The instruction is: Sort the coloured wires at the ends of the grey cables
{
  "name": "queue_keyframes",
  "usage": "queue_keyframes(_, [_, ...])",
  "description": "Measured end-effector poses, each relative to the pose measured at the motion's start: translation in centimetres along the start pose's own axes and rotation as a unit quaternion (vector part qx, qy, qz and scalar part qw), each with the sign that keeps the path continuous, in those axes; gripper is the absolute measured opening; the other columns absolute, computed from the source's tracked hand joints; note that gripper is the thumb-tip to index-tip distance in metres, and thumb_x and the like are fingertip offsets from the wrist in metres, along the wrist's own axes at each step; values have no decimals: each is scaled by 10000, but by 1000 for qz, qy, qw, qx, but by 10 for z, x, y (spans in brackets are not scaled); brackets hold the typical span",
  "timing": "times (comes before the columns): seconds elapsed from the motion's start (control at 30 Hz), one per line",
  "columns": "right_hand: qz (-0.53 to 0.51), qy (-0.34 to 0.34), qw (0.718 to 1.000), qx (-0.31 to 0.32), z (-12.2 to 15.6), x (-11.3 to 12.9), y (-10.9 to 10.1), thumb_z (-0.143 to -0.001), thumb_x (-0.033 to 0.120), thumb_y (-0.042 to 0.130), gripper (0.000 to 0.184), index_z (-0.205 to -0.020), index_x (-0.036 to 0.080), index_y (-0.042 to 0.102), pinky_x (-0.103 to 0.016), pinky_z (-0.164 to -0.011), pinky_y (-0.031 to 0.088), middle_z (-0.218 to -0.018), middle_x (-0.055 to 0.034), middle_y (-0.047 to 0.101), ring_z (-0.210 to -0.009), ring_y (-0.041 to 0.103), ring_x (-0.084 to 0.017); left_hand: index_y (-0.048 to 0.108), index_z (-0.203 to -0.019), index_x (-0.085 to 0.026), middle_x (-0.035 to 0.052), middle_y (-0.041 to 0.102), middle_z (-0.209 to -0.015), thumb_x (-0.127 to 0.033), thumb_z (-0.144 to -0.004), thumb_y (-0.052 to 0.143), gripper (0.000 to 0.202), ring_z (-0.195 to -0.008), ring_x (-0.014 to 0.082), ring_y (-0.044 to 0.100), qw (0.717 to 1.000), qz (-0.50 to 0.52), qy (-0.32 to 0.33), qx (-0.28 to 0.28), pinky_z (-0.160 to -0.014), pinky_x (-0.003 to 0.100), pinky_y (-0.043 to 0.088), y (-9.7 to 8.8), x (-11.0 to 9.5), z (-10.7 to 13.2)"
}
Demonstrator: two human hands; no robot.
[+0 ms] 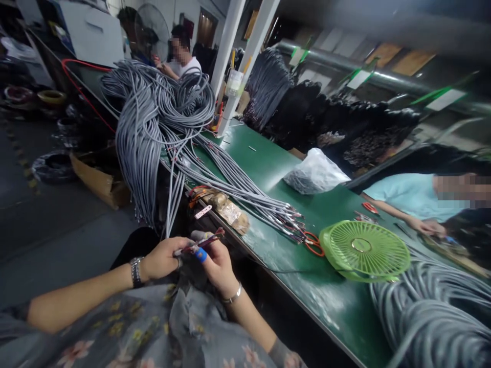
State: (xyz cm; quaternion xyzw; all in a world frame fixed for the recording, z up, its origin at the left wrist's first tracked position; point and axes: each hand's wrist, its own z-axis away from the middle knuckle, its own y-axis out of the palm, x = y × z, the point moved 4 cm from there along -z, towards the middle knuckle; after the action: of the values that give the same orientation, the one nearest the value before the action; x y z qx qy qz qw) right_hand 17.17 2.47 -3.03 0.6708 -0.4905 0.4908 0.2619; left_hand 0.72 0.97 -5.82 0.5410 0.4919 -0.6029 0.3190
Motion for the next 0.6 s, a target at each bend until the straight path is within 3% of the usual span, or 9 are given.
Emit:
queue_keyframes(0.1, [58,-77,995,28,-3,16,5,-1032,521,588,361,-989,230,796,-362,-840,573,-937,-88,743,-871,683,-216,788,-1003,-210,39,802,-948,-270,-835,641,231,-889,232,703,998,-61,35,2,-872,346,563,-2,-2,5])
queue_keyframes(0.3, [113,-113,985,62,-1,24,13,-1056,569,500,440,-1001,209,748,-341,-794,584,-961,-100,717,-855,675,-208,754,-906,-209,30,763,-849,-255,-862,560,205,-762,208,657,992,-102,77,21,-750,306,522,-5,-9,12])
queue_keyframes(0.43, [114,-104,983,102,2,26,18,-1052,573,511,438,-1055,207,753,-344,-852,593,-1050,-115,722,-923,693,-214,725,-887,-217,39,749,-851,-307,-883,569,180,-775,217,669,990,-111,82,18,-743,308,519,-7,-8,14])
queue_keyframes(0.6, [43,-35,995,79,0,25,17,-1024,665,502,524,-954,220,769,-341,-793,611,-871,-80,740,-794,709,-206,728,-907,-220,48,747,-836,-400,-940,582,234,-748,215,671,992,-65,106,6,-741,318,547,-15,-14,20])
